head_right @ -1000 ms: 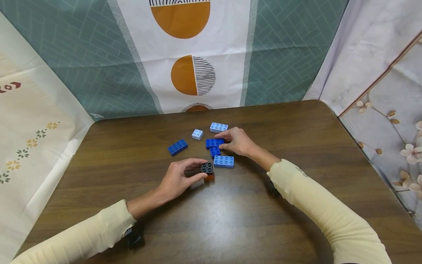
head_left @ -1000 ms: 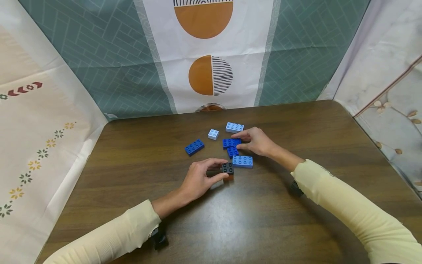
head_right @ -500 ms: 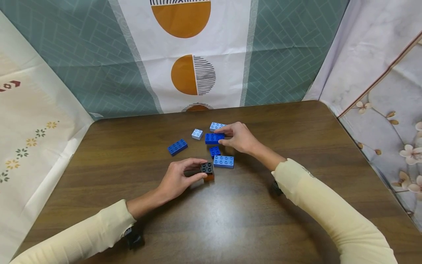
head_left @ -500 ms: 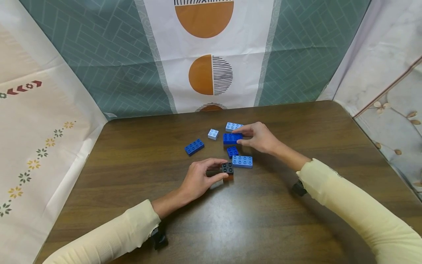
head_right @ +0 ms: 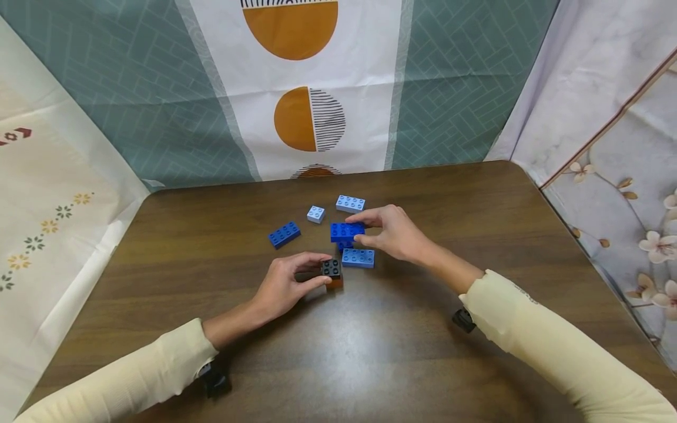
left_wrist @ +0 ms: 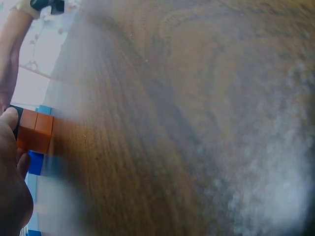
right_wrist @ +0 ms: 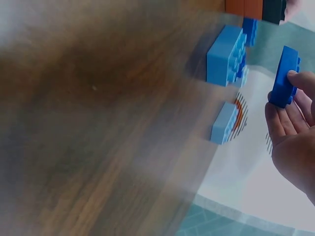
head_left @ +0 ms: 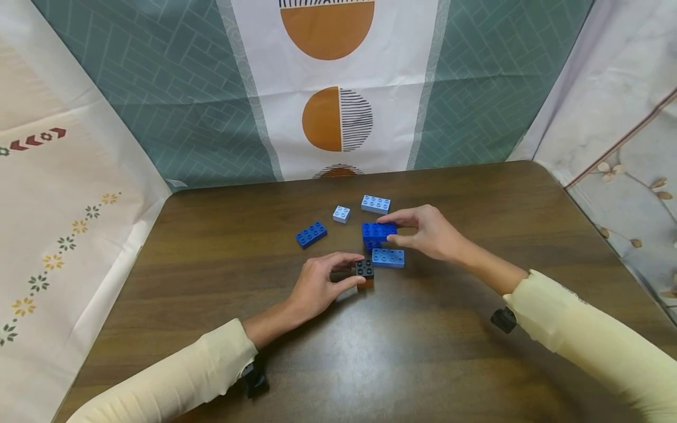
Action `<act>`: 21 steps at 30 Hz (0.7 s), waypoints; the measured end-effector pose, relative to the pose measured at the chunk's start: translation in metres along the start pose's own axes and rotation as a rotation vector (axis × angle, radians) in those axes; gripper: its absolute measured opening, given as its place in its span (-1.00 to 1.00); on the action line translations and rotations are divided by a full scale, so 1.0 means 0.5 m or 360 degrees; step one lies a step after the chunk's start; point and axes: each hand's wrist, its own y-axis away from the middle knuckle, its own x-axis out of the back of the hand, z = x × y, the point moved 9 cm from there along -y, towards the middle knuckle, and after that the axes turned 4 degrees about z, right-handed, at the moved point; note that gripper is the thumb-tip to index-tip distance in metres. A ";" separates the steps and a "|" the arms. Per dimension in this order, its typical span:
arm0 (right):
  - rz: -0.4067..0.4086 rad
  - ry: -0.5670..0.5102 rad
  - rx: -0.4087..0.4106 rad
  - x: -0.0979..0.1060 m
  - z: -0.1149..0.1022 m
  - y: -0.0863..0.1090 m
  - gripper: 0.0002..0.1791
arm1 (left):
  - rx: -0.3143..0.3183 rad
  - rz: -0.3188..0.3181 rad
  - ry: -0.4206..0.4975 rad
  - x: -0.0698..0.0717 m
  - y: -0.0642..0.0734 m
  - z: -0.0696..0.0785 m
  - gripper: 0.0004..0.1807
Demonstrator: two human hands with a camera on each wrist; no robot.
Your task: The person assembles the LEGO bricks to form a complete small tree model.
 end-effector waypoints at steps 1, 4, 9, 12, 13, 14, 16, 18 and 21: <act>0.0000 0.0000 0.0018 0.000 -0.004 0.006 -0.56 | 0.0003 -0.0003 -0.0002 0.000 0.000 0.000 -0.58; -0.0006 -0.0012 0.0066 -0.003 -0.014 0.024 -0.56 | -0.0002 -0.0004 -0.0001 0.000 0.001 0.001 -0.58; -0.0041 -0.0031 0.0069 -0.010 -0.020 0.051 -0.55 | -0.0018 -0.0006 -0.0007 0.000 0.001 0.002 -0.59; -0.0058 -0.0025 0.0073 -0.014 -0.022 0.064 -0.54 | -0.0034 0.0000 -0.0026 0.000 0.001 0.003 -0.59; -0.0061 -0.0029 0.0078 -0.015 -0.023 0.067 -0.54 | -0.0042 0.0004 -0.0030 0.001 0.001 0.004 -0.59; -0.0064 -0.0030 0.0078 -0.016 -0.023 0.070 -0.54 | -0.0048 0.0007 -0.0033 0.001 0.001 0.005 -0.59; -0.0065 -0.0031 0.0081 -0.018 -0.023 0.075 -0.54 | -0.0059 0.0012 -0.0038 0.001 0.002 0.006 -0.59; -0.0069 -0.0039 0.0079 -0.020 -0.023 0.078 -0.54 | -0.0063 0.0013 -0.0040 0.001 0.002 0.007 -0.60; -0.0078 -0.0051 0.0088 -0.024 -0.027 0.082 -0.54 | -0.0067 0.0015 -0.0036 0.001 0.002 0.007 -0.59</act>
